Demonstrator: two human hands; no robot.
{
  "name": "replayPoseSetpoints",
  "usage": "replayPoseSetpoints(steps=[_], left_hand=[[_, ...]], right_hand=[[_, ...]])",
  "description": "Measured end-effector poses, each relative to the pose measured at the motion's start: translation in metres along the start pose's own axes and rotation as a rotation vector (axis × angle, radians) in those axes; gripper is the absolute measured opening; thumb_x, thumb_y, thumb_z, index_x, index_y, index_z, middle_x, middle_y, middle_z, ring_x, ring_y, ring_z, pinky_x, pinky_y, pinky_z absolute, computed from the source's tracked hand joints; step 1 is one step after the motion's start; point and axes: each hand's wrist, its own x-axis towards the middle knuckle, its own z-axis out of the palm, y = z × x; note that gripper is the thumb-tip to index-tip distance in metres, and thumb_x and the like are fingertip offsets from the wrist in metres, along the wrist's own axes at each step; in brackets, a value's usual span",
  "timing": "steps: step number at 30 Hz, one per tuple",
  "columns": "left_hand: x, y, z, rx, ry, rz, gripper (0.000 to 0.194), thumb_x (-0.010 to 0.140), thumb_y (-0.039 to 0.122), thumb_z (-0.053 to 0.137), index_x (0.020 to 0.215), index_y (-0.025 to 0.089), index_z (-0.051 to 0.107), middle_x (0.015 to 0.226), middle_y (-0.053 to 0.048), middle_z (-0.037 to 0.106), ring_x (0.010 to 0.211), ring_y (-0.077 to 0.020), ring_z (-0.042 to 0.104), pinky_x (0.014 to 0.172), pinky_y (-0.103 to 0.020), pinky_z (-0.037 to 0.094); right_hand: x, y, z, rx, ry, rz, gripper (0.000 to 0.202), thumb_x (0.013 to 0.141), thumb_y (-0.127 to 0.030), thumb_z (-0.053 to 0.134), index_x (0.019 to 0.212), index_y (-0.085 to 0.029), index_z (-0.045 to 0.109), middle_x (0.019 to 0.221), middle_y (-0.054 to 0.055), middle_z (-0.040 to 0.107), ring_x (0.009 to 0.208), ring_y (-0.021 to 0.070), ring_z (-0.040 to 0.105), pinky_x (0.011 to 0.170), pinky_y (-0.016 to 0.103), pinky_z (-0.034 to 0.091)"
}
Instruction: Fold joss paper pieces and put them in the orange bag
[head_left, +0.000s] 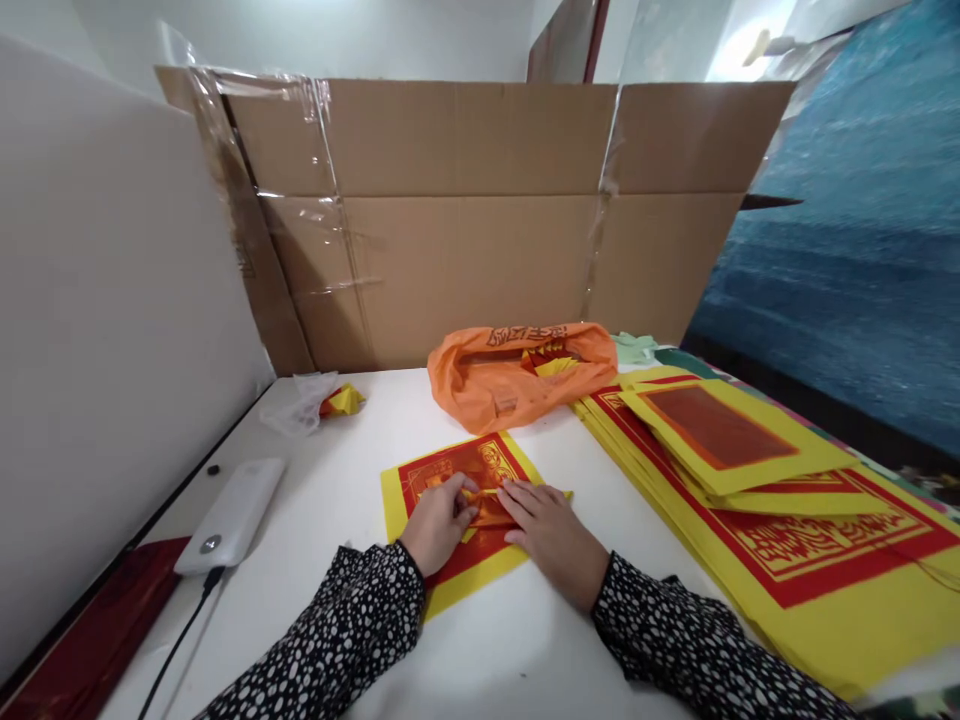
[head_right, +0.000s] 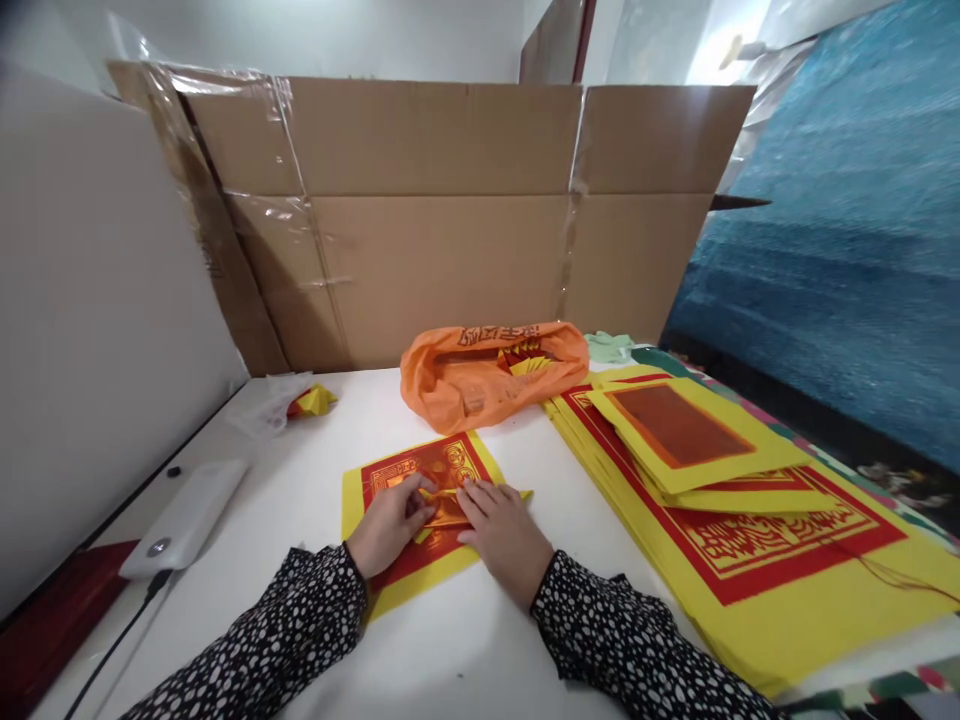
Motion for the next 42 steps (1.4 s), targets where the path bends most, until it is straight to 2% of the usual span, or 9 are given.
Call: replayPoseSetpoints(steps=[4, 12, 19, 26, 32, 35, 39, 42], left_hand=[[0.000, 0.006, 0.000, 0.049, -0.014, 0.008, 0.012, 0.083, 0.016, 0.052, 0.094, 0.021, 0.052, 0.065, 0.004, 0.058, 0.060, -0.0158, 0.055, 0.059, -0.025, 0.038], [0.000, 0.008, 0.001, 0.060, -0.004, -0.009, 0.012, 0.084, 0.015, 0.051, 0.094, 0.022, 0.047, 0.065, 0.005, 0.057, 0.060, -0.0161, 0.055, 0.058, -0.025, 0.037], [-0.001, 0.011, 0.003, 0.137, 0.005, 0.002, 0.015, 0.086, 0.012, 0.050, 0.096, 0.022, 0.047, 0.067, 0.004, 0.058, 0.063, -0.0171, 0.056, 0.060, -0.026, 0.037], [-0.001, 0.016, 0.003, 0.282, -0.009, 0.011, 0.019, 0.087, 0.007, 0.047, 0.099, 0.021, 0.049, 0.074, 0.000, 0.061, 0.069, -0.0188, 0.059, 0.063, -0.027, 0.039], [-0.001, 0.015, 0.005, 0.284, -0.013, 0.015, 0.021, 0.087, 0.006, 0.048, 0.103, 0.018, 0.053, 0.079, -0.003, 0.062, 0.073, -0.0194, 0.059, 0.066, -0.028, 0.042], [-0.002, 0.011, 0.006, 0.324, -0.010, 0.053, 0.030, 0.089, 0.006, 0.048, 0.115, 0.017, 0.056, 0.088, -0.005, 0.061, 0.080, -0.0199, 0.057, 0.072, -0.030, 0.045], [0.000, -0.001, 0.000, 0.519, -0.029, 0.223, 0.037, 0.092, 0.015, 0.051, 0.126, 0.027, 0.061, 0.102, -0.008, 0.053, 0.093, -0.0230, 0.049, 0.082, -0.037, 0.044], [0.004, -0.008, -0.011, 0.622, -0.122, 0.274, 0.037, 0.093, 0.030, 0.055, 0.129, 0.036, 0.059, 0.109, -0.008, 0.048, 0.098, -0.0254, 0.045, 0.086, -0.042, 0.042]], right_hand=[[-0.004, 0.003, 0.005, -0.016, -0.011, -0.002, 0.050, 0.094, -0.034, 0.058, 0.139, -0.015, 0.048, 0.144, 0.012, 0.049, 0.131, 0.0288, 0.045, 0.101, 0.047, 0.038], [-0.001, 0.007, 0.008, -0.008, -0.006, 0.013, 0.046, 0.096, -0.032, 0.054, 0.139, -0.018, 0.048, 0.146, 0.011, 0.047, 0.132, 0.0276, 0.043, 0.102, 0.048, 0.037], [-0.001, 0.005, 0.009, -0.035, -0.050, 0.042, 0.054, 0.094, -0.042, 0.054, 0.141, -0.017, 0.047, 0.148, 0.012, 0.044, 0.134, 0.0283, 0.041, 0.102, 0.047, 0.038], [-0.003, -0.001, 0.009, -0.032, -0.132, 0.073, 0.075, 0.087, -0.063, 0.052, 0.147, -0.019, 0.039, 0.152, 0.018, 0.034, 0.142, 0.0354, 0.028, 0.108, 0.054, 0.030], [-0.004, -0.003, 0.007, -0.005, -0.172, 0.097, 0.080, 0.085, -0.066, 0.053, 0.149, -0.022, 0.035, 0.154, 0.019, 0.030, 0.143, 0.0396, 0.021, 0.110, 0.057, 0.026], [-0.004, -0.005, 0.005, 0.020, -0.209, 0.103, 0.083, 0.084, -0.066, 0.055, 0.150, -0.022, 0.032, 0.155, 0.020, 0.027, 0.144, 0.0416, 0.016, 0.111, 0.060, 0.023], [-0.005, -0.006, 0.000, 0.074, -0.251, 0.101, 0.085, 0.085, -0.064, 0.056, 0.152, -0.022, 0.025, 0.158, 0.019, 0.015, 0.145, 0.0413, 0.006, 0.113, 0.063, 0.016], [-0.005, -0.006, -0.006, 0.113, -0.284, 0.100, 0.088, 0.084, -0.062, 0.058, 0.153, -0.021, 0.022, 0.159, 0.019, 0.006, 0.145, 0.0414, 0.000, 0.113, 0.065, 0.013]])
